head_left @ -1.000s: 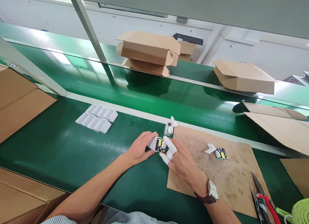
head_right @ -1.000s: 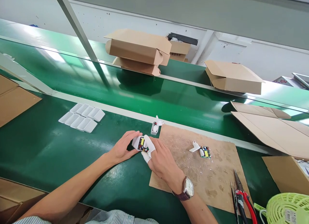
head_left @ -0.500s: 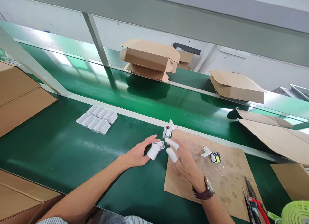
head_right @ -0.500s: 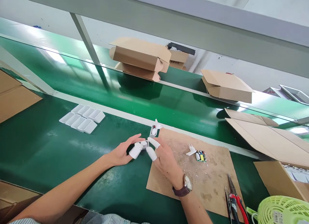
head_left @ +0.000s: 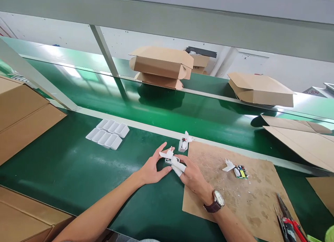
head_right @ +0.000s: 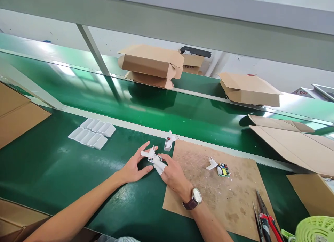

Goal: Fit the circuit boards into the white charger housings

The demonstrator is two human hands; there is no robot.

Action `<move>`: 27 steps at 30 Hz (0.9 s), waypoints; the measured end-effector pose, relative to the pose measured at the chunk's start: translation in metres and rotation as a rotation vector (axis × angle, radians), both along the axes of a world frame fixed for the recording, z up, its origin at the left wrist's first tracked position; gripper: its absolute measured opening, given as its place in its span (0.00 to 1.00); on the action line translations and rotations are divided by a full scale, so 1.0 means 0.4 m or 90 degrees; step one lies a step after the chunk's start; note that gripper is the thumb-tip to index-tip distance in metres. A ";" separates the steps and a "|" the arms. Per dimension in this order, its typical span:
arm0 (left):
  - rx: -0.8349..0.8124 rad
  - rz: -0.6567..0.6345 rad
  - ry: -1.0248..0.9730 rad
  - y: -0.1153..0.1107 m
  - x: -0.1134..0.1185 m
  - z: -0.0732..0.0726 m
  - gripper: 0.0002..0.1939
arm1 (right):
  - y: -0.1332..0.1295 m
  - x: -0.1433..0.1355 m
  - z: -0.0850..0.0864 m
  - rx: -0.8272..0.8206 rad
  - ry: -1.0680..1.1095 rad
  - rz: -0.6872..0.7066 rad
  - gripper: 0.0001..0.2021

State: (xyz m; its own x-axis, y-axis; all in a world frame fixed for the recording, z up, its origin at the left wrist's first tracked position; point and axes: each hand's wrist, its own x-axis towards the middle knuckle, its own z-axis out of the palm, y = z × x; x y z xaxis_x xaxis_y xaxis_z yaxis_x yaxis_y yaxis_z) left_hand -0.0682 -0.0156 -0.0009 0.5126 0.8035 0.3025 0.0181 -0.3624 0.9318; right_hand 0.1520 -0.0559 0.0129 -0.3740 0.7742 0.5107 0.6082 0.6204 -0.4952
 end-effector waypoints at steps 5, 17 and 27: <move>0.043 -0.014 -0.018 -0.001 -0.002 0.007 0.53 | -0.014 -0.002 -0.005 0.026 0.003 -0.001 0.21; 0.121 0.046 -0.071 0.001 -0.006 0.004 0.55 | -0.019 0.008 -0.004 -0.001 -0.018 -0.006 0.21; 0.220 0.170 0.043 0.010 0.002 0.024 0.15 | -0.011 -0.009 -0.005 -0.069 0.010 -0.014 0.18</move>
State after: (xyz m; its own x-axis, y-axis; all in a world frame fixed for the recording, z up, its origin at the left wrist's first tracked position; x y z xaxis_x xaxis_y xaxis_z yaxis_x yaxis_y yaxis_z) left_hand -0.0674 -0.0115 0.0088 0.3285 0.7681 0.5496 0.2107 -0.6268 0.7501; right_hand 0.1485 -0.0605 0.0110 -0.3481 0.8336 0.4288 0.6129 0.5485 -0.5688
